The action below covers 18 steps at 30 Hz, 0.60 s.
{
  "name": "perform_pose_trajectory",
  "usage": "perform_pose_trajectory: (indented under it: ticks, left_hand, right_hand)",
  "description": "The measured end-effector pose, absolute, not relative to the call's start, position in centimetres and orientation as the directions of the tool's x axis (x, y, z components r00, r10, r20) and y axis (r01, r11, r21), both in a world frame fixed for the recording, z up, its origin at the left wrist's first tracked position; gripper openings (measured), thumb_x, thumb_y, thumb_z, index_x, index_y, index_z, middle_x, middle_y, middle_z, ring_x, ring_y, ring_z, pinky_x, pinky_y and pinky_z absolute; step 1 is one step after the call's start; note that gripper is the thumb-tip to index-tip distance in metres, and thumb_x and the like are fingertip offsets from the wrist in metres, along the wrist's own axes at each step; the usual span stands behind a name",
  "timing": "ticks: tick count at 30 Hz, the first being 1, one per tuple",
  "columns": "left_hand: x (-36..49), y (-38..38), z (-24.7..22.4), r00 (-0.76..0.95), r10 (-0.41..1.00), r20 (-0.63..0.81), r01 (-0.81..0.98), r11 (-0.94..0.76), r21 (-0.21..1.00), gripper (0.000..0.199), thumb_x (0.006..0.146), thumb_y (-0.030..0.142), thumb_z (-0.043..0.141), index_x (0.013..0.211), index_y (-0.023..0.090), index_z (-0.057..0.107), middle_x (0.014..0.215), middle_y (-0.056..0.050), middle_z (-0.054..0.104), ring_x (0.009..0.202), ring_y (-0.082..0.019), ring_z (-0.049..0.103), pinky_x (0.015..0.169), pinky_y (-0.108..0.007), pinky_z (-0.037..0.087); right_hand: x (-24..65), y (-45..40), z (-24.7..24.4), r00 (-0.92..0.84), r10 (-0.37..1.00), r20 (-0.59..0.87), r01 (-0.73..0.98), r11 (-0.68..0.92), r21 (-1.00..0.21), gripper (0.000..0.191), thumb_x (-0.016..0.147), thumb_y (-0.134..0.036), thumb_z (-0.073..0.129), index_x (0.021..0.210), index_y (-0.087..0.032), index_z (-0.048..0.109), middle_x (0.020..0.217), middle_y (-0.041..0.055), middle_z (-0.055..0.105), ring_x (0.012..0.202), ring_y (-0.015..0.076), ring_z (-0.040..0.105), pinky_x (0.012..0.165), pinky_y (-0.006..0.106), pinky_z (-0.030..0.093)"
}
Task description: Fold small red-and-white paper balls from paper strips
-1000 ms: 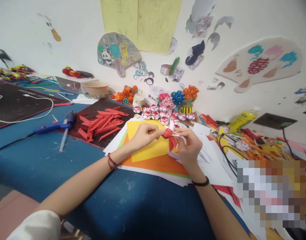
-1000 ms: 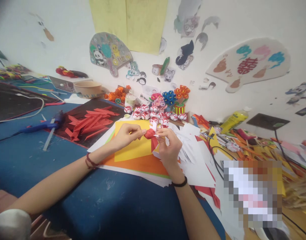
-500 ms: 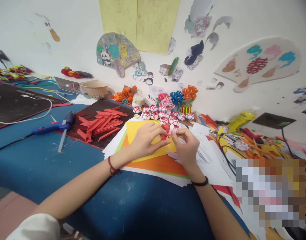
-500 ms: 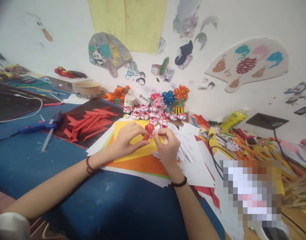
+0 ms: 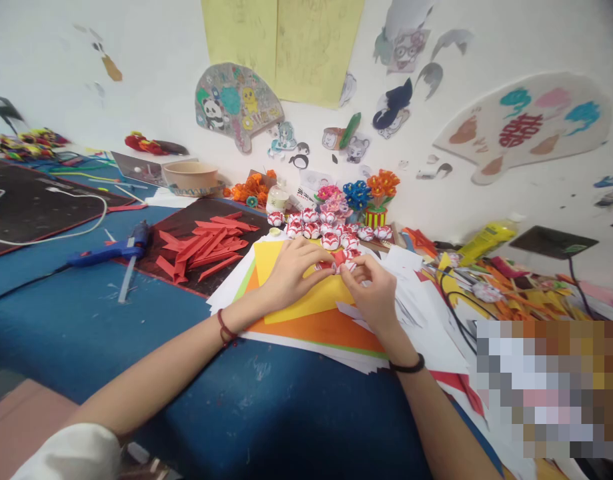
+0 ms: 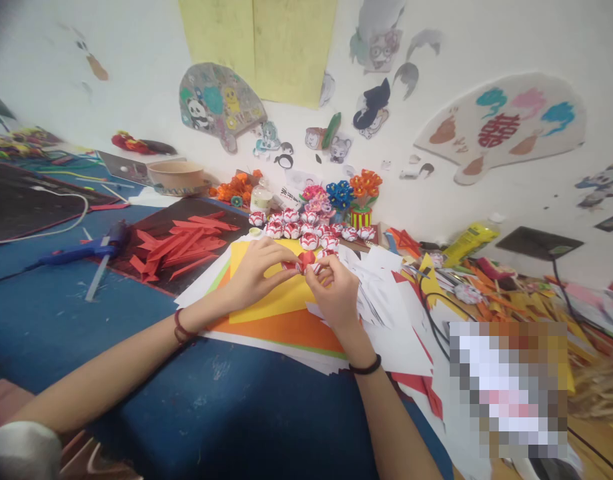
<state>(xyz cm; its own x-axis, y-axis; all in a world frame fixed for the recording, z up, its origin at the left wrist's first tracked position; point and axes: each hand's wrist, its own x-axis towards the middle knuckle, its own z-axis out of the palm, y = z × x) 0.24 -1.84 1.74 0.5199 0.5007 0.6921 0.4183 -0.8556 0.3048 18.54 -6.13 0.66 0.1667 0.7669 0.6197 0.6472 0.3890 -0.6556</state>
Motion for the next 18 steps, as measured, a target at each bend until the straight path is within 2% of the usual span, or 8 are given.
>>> perform_pose_trajectory:
  ticks: [4, 7, 14, 18]
  left_hand:
    - [0.1, -1.6, 1.8, 0.534, 0.532, 0.657, 0.445, -0.838, 0.317, 0.021, 0.096, 0.039, 0.053, 0.1, 0.022, 0.066, 0.097, -0.001, 0.069, 0.093, -0.018, 0.05, 0.085, -0.034, 0.033]
    - [0.1, -1.5, 1.6, 0.538, 0.526, 0.659, 0.437, -0.842, 0.316, 0.021, 0.095, 0.039, 0.054, 0.1, 0.022, 0.065, 0.097, -0.001, 0.069, 0.094, -0.018, 0.049, 0.085, -0.034, 0.033]
    - [0.1, -1.5, 1.6, 0.542, 0.532, 0.651, 0.424, -0.842, 0.335, 0.021, 0.095, 0.04, 0.054, 0.099, 0.024, 0.066, 0.096, 0.0, 0.069, 0.092, -0.018, 0.049, 0.086, -0.035, 0.033]
    - [0.0, -1.6, 1.7, 0.54, 0.533, 0.651, 0.428, -0.84, 0.333, 0.022, 0.095, 0.04, 0.054, 0.099, 0.023, 0.067, 0.097, -0.001, 0.069, 0.092, -0.018, 0.049, 0.086, -0.035, 0.033]
  right_hand:
    - [19.4, -6.1, 1.3, 0.026, 0.708, 0.706, 0.718, 0.478, -0.506, 0.018, 0.084, -0.033, 0.068, 0.097, -0.022, 0.064, 0.085, 0.001, 0.068, 0.064, 0.0134, 0.057, 0.06, 0.027, 0.046]
    - [19.7, -6.1, 1.4, -0.101, 0.687, 0.72, 0.712, 0.555, -0.43, 0.014, 0.086, -0.035, 0.067, 0.094, -0.022, 0.067, 0.086, 0.0018, 0.068, 0.066, 0.0142, 0.056, 0.063, 0.029, 0.046]
    - [20.0, -5.9, 1.3, -0.145, 0.701, 0.698, 0.665, 0.592, -0.456, 0.01, 0.089, -0.032, 0.065, 0.092, -0.023, 0.069, 0.088, 0.0027, 0.07, 0.071, 0.016, 0.059, 0.065, 0.03, 0.046]
    - [20.1, -5.9, 1.3, -0.169, 0.682, 0.712, 0.68, 0.603, -0.416, 0.009, 0.089, -0.029, 0.064, 0.093, -0.022, 0.069, 0.089, 0.0031, 0.071, 0.073, 0.0164, 0.061, 0.062, 0.029, 0.046]
